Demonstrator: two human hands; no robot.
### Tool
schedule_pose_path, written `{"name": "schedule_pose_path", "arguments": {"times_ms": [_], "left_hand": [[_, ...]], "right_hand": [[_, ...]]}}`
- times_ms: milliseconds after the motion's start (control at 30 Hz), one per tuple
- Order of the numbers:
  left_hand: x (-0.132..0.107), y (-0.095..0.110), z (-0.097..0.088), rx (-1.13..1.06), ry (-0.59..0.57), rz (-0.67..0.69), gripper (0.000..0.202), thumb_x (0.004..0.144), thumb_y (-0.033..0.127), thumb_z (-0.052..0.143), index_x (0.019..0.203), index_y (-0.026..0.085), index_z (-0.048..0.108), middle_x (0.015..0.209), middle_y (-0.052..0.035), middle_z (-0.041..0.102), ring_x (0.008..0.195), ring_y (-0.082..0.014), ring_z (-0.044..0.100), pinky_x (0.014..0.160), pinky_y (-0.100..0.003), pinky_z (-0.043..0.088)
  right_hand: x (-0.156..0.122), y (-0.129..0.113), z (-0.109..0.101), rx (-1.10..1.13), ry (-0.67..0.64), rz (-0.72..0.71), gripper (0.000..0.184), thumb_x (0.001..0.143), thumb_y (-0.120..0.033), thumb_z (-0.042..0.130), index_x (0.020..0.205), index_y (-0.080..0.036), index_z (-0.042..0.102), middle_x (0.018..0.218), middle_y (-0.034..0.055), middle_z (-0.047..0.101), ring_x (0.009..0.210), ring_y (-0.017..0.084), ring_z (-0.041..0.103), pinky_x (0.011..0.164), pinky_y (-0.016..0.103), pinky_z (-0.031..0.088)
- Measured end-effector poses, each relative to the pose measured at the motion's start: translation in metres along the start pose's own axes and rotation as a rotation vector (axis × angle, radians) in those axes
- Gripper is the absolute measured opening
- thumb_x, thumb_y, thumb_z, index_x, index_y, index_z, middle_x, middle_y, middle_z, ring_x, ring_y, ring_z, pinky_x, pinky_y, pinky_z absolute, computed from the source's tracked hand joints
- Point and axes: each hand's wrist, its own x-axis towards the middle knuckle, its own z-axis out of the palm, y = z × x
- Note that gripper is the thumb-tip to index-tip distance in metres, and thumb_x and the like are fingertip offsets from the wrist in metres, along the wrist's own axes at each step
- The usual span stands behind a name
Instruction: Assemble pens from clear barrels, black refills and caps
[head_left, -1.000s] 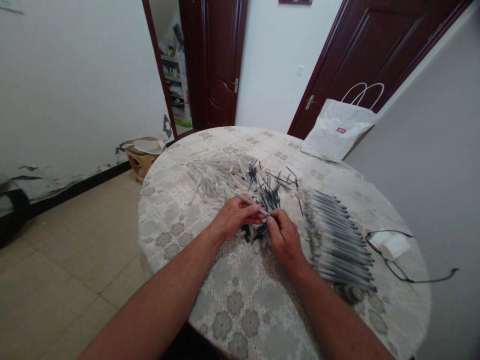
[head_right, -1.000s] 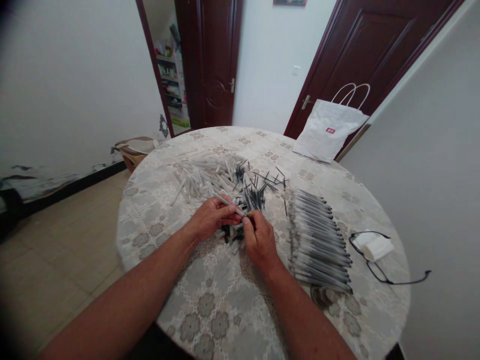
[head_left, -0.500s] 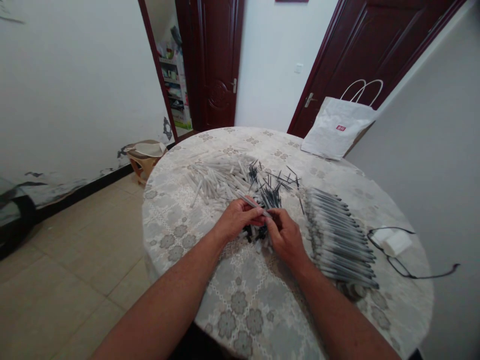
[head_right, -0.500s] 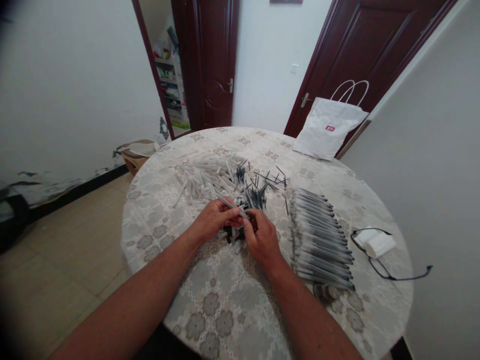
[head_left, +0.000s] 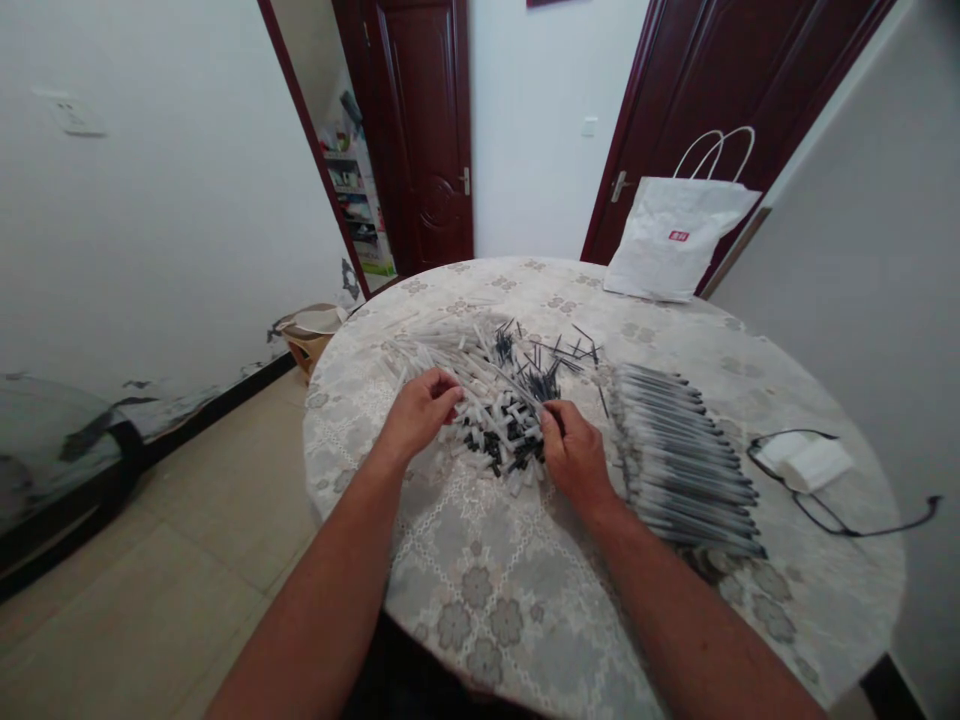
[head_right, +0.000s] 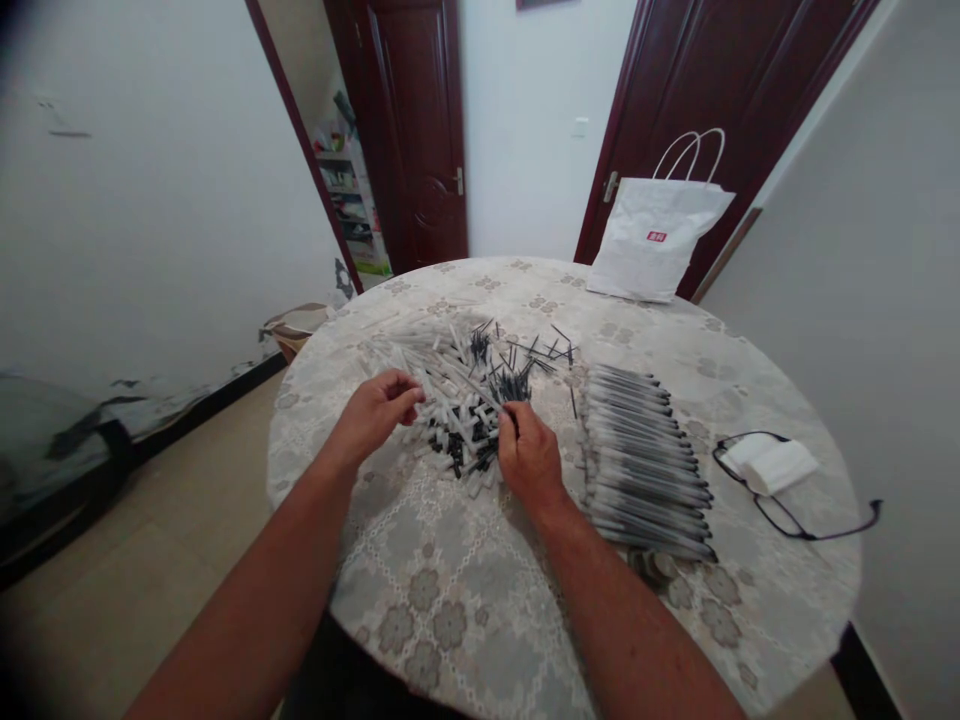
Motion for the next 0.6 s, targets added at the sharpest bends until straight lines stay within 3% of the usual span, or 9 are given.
{"name": "schedule_pose_path", "arguments": {"times_ms": [133, 267, 367, 467, 600], "left_hand": [[-0.020, -0.012, -0.003, 0.305, -0.053, 0.117, 0.008, 0.082, 0.028, 0.068, 0.086, 0.022, 0.072, 0.079, -0.0027, 0.070, 0.072, -0.0191, 0.063, 0.071, -0.029, 0.047], [-0.036, -0.024, 0.008, 0.610, -0.121, 0.227, 0.027, 0.083, 0.018, 0.063, 0.107, 0.024, 0.074, 0.101, -0.0077, 0.071, 0.097, -0.0254, 0.064, 0.088, -0.034, 0.046], [-0.039, -0.029, 0.016, 0.811, -0.176, 0.264, 0.038, 0.087, 0.013, 0.054, 0.117, 0.024, 0.075, 0.103, -0.0114, 0.067, 0.099, -0.0281, 0.063, 0.084, -0.036, 0.045], [-0.035, -0.033, 0.020, 0.889, -0.218, 0.292, 0.039, 0.091, 0.016, 0.049, 0.119, 0.025, 0.076, 0.100, -0.0128, 0.065, 0.094, -0.0295, 0.061, 0.078, -0.037, 0.043], [-0.027, -0.035, 0.020, 0.823, -0.242, 0.288, 0.032, 0.087, 0.016, 0.056, 0.109, 0.026, 0.078, 0.104, -0.0118, 0.066, 0.099, -0.0295, 0.059, 0.082, -0.037, 0.042]], "right_hand": [[0.000, 0.000, 0.001, -0.006, -0.009, -0.012, 0.030, 0.099, -0.036, 0.046, 0.109, -0.018, 0.068, 0.094, 0.0088, 0.074, 0.085, 0.023, 0.068, 0.077, 0.031, 0.046], [-0.001, 0.000, 0.002, -0.023, -0.023, -0.015, 0.030, 0.100, -0.036, 0.045, 0.106, -0.019, 0.068, 0.091, 0.0084, 0.074, 0.082, 0.023, 0.067, 0.076, 0.031, 0.045], [-0.001, 0.002, 0.003, -0.022, -0.019, -0.019, 0.029, 0.100, -0.036, 0.045, 0.107, -0.019, 0.068, 0.090, 0.0081, 0.074, 0.084, 0.023, 0.068, 0.076, 0.031, 0.045], [-0.001, 0.003, 0.004, -0.018, -0.021, -0.026, 0.029, 0.099, -0.034, 0.045, 0.108, -0.019, 0.068, 0.092, 0.0084, 0.074, 0.085, 0.023, 0.068, 0.077, 0.031, 0.046], [0.000, 0.004, 0.004, -0.014, -0.028, -0.034, 0.027, 0.099, -0.032, 0.045, 0.107, -0.019, 0.068, 0.095, 0.0085, 0.074, 0.086, 0.023, 0.068, 0.079, 0.031, 0.046]]}}
